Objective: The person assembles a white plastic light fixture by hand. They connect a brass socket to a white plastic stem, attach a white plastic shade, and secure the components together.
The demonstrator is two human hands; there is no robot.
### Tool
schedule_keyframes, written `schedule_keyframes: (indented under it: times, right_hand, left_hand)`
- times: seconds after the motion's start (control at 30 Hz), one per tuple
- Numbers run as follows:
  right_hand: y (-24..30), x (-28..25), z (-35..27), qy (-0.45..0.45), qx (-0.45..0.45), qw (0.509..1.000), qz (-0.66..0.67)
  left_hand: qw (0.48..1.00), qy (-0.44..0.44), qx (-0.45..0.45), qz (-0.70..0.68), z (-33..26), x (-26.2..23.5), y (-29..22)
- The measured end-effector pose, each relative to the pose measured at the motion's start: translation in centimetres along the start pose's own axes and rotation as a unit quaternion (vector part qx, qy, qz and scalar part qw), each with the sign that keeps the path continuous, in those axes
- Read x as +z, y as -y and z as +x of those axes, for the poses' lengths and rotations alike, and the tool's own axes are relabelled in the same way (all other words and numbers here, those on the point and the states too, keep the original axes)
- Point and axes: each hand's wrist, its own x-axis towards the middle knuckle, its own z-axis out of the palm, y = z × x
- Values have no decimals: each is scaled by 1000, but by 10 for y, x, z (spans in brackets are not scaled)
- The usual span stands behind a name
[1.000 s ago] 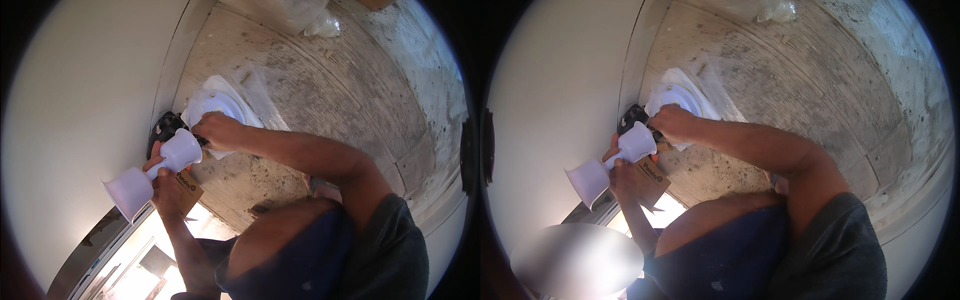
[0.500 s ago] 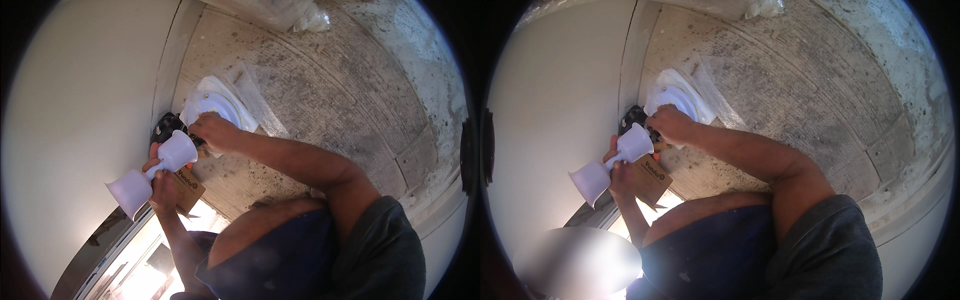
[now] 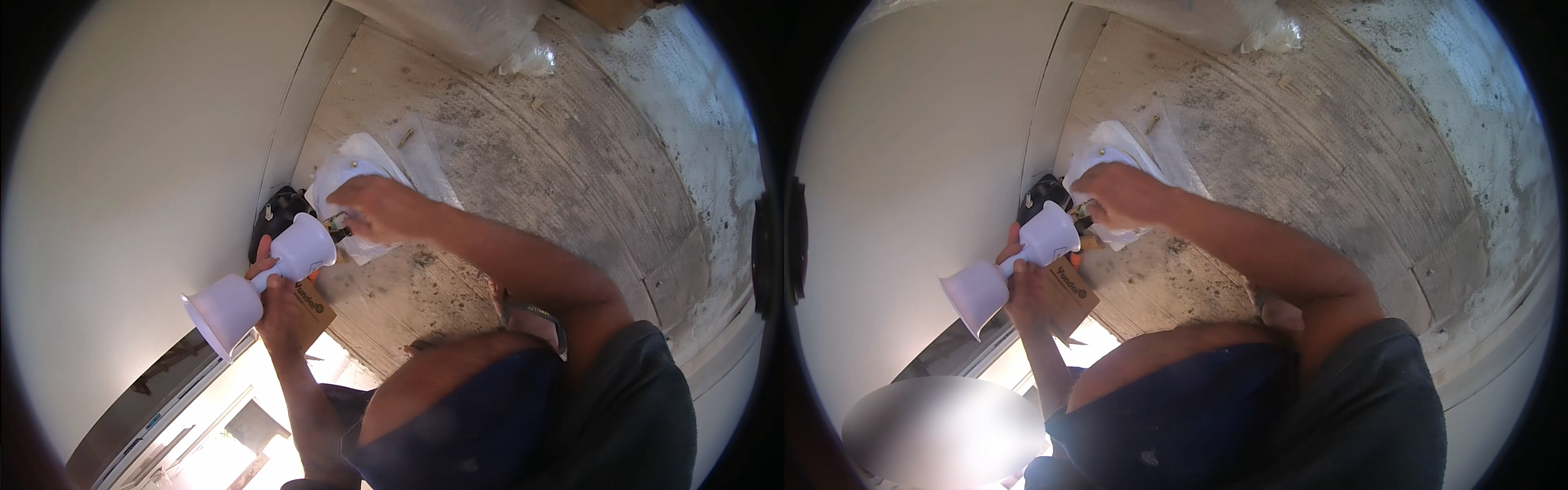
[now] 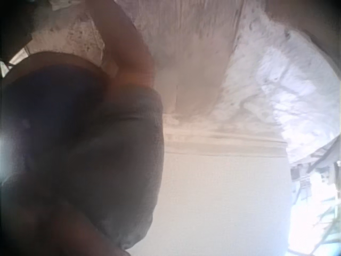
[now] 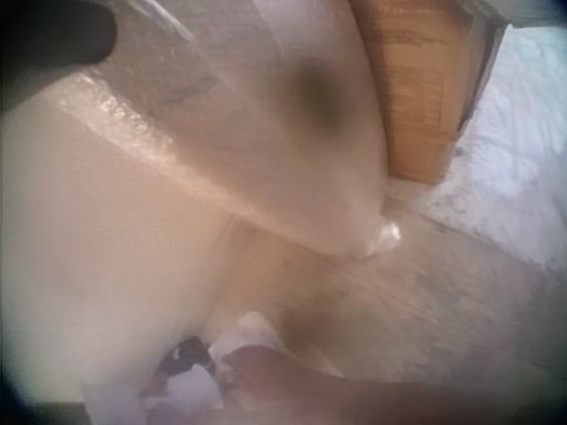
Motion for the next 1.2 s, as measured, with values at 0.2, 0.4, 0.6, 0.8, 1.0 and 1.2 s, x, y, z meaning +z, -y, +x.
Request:
schedule_keyframes:
  times: [0.2, 0.4, 0.6, 0.8, 1.0, 1.2]
  right_hand:
    - [-68, -81, 4, 39, 97, 926, -363]
    - [-75, -81, -1, 32, 65, 929, -362]
    - [-16, -28, -8, -17, 27, 998, -47]
    - [0, 25, -17, -42, 30, 998, 20]
    - [5, 26, -12, -18, -33, 999, -22]
    - [16, 25, 13, 127, 67, 989, -23]
  left_hand:
    - [999, -34, -5, -12, 4, 7, -3]
    - [999, -22, -11, -24, 4, 5, 1]
    - [999, -21, 4, -28, 3, 4, 2]
    - [1000, -16, -5, 3, 1, 6, -1]
    - [1000, 7, 6, -16, 3, 0, 3]
    - [1000, 6, 23, 1, 2, -1, 4]
